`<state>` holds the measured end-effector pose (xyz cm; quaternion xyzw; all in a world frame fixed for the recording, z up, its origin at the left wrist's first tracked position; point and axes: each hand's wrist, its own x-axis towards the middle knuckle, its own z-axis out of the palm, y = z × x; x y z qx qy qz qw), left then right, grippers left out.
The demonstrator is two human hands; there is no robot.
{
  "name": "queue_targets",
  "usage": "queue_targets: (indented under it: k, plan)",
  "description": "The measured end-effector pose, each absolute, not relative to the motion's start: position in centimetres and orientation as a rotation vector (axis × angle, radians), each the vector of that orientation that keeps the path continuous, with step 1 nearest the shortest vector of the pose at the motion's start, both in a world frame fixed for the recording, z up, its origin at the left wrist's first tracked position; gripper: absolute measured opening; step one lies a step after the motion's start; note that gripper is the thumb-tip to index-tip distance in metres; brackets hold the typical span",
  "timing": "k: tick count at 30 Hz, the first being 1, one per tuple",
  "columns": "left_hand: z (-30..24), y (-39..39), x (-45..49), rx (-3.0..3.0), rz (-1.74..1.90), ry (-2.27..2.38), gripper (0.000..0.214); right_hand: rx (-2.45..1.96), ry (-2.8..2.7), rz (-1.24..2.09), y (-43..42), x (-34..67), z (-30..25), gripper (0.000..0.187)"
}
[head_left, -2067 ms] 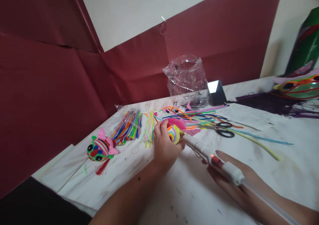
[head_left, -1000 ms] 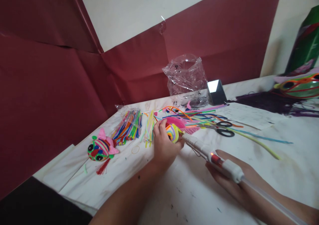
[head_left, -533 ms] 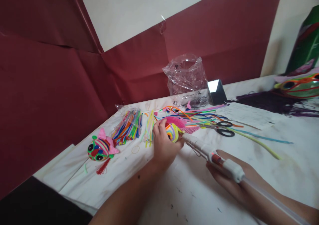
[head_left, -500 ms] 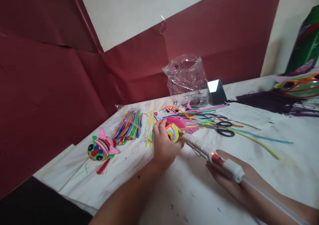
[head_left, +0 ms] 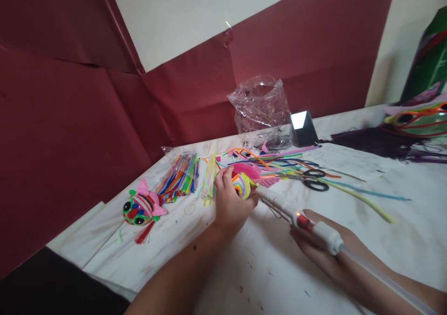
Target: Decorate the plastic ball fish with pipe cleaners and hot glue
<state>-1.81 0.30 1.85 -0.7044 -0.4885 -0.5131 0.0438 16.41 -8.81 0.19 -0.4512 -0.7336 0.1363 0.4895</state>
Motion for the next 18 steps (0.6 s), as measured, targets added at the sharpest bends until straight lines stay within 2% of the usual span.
queue_targets:
  k: [18]
  plan:
    - [1.57, 0.62, -1.99, -2.156, -1.604, -1.489, 0.076, -1.113, -1.764, 0.334, -8.64, 16.36, -0.21, 0.022]
